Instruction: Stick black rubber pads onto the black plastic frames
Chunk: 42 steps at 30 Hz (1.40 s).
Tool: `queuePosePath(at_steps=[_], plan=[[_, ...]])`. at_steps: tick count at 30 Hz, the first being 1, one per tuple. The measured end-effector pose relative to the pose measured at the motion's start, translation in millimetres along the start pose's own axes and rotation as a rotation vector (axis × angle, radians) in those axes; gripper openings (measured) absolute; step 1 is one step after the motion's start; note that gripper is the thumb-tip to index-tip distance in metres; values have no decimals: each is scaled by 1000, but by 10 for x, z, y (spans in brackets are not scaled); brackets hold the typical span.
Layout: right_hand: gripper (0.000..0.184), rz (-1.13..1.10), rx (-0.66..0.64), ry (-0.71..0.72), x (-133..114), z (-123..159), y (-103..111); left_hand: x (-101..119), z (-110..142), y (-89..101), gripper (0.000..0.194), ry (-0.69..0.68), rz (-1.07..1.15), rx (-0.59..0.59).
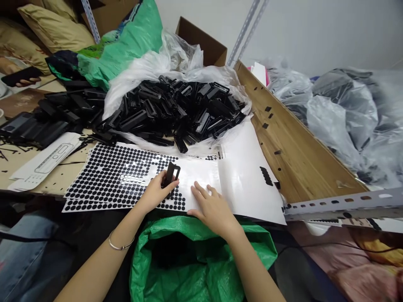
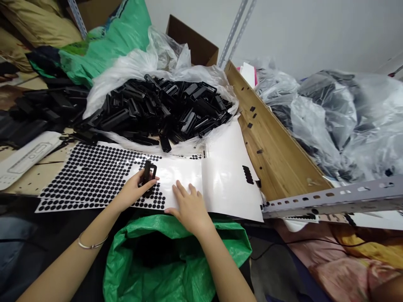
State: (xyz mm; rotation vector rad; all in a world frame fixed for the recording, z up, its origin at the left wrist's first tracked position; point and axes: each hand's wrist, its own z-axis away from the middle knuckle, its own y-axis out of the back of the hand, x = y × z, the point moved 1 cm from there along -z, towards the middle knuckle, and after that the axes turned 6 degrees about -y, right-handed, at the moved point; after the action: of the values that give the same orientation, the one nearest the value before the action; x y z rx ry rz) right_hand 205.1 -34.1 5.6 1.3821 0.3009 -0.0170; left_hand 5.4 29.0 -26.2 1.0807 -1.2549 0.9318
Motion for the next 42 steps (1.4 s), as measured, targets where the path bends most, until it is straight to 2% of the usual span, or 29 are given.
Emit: queuePosePath(at_steps=[2, 4, 6, 9, 15, 18, 22, 24, 26, 29, 31, 35, 42], plan=[[47, -78, 75, 33, 39, 5, 59, 8, -6, -26, 33, -14, 25, -4], [29, -197, 88, 112, 46, -46, 78, 14, -15, -52, 36, -15, 38, 17], [18, -300, 66, 172, 21, -127, 50, 11, -26, -70, 40, 4, 52, 66], [10, -345, 58, 159, -34, -238, -28, -12, -45, -76, 45, 38, 137, 123], [14, -362, 41, 170, -55, -226, -65, -35, -78, -58, 52, 194, 445, 36], [17, -415, 49, 198, -54, -171, -62, -37, -85, -47, 50, 198, 453, 37], [19, -494, 42, 136, -37, -151, -63, -40, -78, -36, 44, 216, 414, 26], [15, -614, 68, 118, -20, -154, -37, -33, -67, -48, 40, 224, 424, -4], [10, -813, 154, 88, -8, -155, 6, -25, -50, -82, 39, 225, 474, -30], [13, -1080, 278, 10, -25, -158, 45, -20, -20, -154, 40, 220, 561, -61], [14, -1159, 306, -13, -63, -170, 31, -23, -4, -194, 39, 212, 585, -78], [15, -1148, 298, -4, -148, -212, -55, -33, 12, -217, 34, 224, 599, -85], [15, -1069, 334, -7, -209, -258, -122, -30, 11, -190, 37, 250, 610, -85]])
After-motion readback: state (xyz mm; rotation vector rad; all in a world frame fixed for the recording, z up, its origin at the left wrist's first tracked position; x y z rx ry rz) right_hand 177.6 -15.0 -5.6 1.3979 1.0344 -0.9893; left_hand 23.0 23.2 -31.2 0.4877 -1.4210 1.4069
